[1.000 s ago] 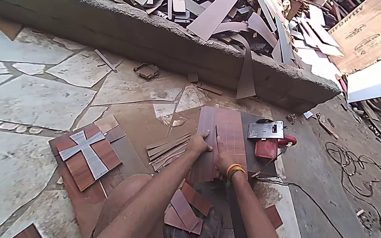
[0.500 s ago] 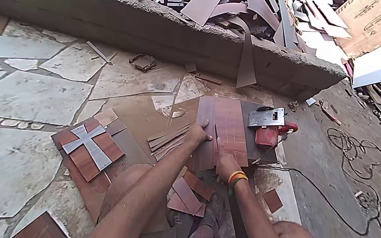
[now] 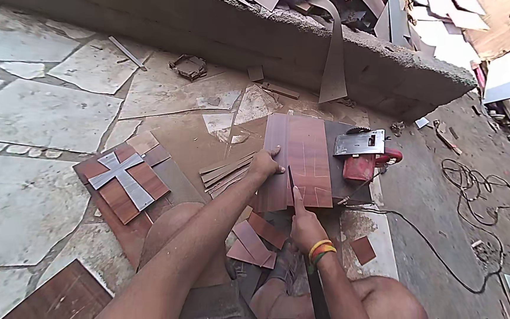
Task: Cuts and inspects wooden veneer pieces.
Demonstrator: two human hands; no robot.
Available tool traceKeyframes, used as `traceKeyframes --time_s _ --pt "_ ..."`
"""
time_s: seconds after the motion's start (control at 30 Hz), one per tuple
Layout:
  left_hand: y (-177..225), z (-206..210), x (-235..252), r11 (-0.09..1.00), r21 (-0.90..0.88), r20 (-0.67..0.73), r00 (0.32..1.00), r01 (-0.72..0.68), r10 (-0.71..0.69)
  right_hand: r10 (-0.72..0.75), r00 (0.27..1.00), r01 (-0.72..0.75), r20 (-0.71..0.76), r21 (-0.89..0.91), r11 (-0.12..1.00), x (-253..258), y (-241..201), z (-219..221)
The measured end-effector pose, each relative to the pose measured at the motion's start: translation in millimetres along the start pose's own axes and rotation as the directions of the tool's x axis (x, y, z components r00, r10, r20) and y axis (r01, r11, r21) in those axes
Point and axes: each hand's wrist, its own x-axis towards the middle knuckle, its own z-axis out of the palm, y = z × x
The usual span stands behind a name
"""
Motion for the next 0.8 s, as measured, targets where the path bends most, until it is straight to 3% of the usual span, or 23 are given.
traceKeyframes --time_s 0.8 --pt "-0.3 3.6 3.2 1.0 0.005 -0.015 1.0 0.028 -0.028 0.023 0.999 -0.022 0.032 -0.046 0.999 -40.2 26.8 38.9"
